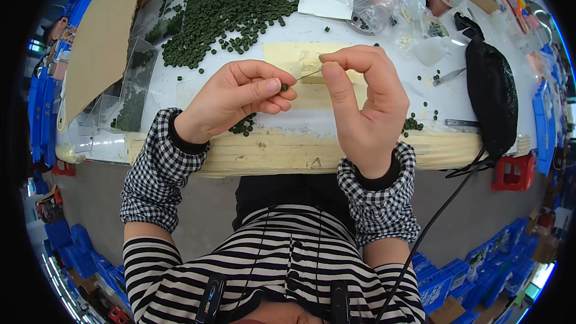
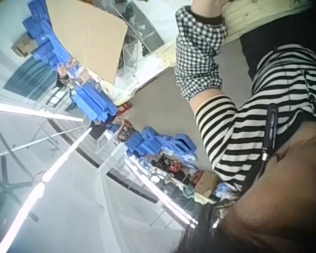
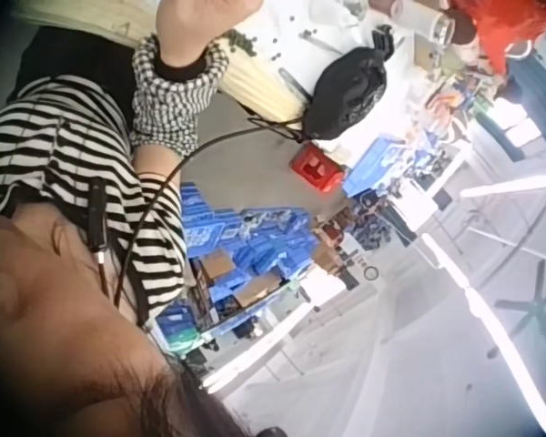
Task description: Assembling small green plastic components onto a yellow base plate on a workbench.
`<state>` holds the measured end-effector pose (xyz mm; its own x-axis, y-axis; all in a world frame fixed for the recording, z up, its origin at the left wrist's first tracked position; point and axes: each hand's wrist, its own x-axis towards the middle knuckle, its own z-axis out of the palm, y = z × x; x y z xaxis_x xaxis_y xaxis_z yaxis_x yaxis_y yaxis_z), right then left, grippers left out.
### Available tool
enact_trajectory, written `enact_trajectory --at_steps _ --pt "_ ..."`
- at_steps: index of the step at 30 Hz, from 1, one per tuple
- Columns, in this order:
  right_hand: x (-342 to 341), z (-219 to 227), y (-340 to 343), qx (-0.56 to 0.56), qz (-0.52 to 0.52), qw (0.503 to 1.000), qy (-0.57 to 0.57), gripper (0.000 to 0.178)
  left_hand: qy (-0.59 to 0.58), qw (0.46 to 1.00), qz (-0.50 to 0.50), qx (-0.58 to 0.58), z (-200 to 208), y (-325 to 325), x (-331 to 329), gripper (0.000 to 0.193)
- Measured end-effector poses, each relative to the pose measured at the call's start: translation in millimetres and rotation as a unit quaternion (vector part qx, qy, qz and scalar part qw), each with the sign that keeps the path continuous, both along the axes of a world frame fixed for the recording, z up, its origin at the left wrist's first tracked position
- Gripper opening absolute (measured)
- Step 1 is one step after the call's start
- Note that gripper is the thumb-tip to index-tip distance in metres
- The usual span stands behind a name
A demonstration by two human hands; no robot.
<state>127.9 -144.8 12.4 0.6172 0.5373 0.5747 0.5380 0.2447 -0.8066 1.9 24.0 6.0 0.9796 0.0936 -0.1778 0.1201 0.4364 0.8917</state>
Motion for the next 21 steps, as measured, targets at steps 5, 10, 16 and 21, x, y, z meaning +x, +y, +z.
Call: enact_trajectory --at_steps 5,10,16,21 --pt "-9.3 -6.1 7.2 0.025 0.078 0.993 0.087 0.007 0.000 1.000 0.000 -0.004 -2.2 -0.1 -0.6 0.025" --pt "-9.0 -9.4 8.4 0.014 0.089 0.992 0.093 0.009 -0.006 1.000 -0.002 -0.005 -1.3 -0.8 0.1 0.025" --pt "-8.8 -9.7 8.5 0.000 0.088 0.993 0.073 0.008 -0.004 1.000 -0.001 -0.002 -1.5 -0.7 -0.5 0.025" --pt "-8.8 -8.5 7.8 0.033 0.088 0.989 0.110 0.008 -0.007 1.000 0.000 -0.005 -2.4 -0.3 0.0 0.024"
